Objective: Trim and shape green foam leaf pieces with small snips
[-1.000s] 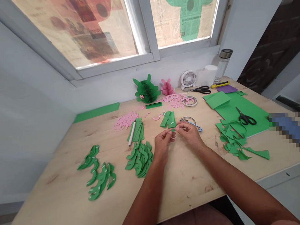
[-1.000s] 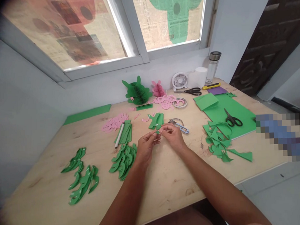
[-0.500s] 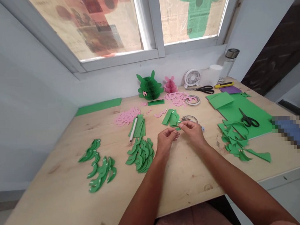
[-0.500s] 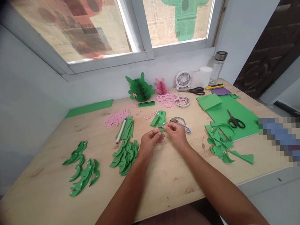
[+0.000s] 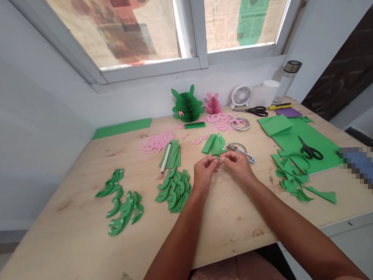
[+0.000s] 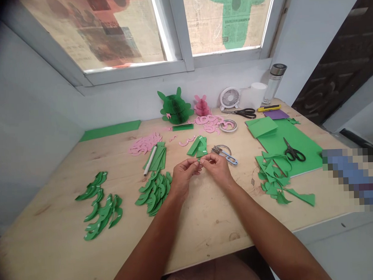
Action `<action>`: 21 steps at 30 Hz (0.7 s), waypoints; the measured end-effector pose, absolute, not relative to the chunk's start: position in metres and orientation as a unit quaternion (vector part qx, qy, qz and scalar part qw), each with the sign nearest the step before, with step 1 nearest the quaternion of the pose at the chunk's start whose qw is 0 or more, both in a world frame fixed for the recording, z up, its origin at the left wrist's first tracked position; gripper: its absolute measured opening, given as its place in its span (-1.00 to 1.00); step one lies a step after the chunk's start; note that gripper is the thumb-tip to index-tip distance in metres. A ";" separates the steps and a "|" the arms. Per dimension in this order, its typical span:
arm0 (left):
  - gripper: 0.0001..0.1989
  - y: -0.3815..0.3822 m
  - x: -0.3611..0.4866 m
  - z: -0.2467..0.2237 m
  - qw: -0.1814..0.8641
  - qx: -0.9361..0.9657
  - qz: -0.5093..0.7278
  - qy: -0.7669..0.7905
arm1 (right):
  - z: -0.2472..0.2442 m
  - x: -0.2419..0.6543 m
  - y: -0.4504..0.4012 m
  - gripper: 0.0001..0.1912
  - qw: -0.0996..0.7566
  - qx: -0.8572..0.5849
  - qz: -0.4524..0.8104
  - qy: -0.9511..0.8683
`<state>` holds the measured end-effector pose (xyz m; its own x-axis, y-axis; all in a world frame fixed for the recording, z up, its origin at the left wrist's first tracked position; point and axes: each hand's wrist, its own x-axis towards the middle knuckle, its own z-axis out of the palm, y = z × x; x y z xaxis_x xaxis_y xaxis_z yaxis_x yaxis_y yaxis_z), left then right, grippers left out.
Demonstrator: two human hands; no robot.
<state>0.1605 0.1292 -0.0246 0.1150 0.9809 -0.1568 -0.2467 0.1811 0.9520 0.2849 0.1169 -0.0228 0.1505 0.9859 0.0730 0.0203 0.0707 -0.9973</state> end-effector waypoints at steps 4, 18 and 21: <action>-0.81 0.129 0.160 -0.023 0.609 0.427 0.493 0.451 | -0.021 0.285 0.117 -0.85 0.539 -0.533 0.415 -0.503; -0.81 0.128 0.162 -0.024 0.593 0.445 0.486 0.463 | -0.021 0.285 0.116 -0.87 0.530 -0.564 0.367 -0.515; -0.81 0.128 0.162 -0.023 0.594 0.443 0.487 0.462 | -0.021 0.284 0.115 -0.87 0.526 -0.572 0.359 -0.517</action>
<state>0.1620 0.1280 -0.0234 0.0990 0.9881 -0.1180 -0.1685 0.1335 0.9766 0.2845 0.1155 -0.0211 0.2087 0.9690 0.1325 0.2138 0.0870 -0.9730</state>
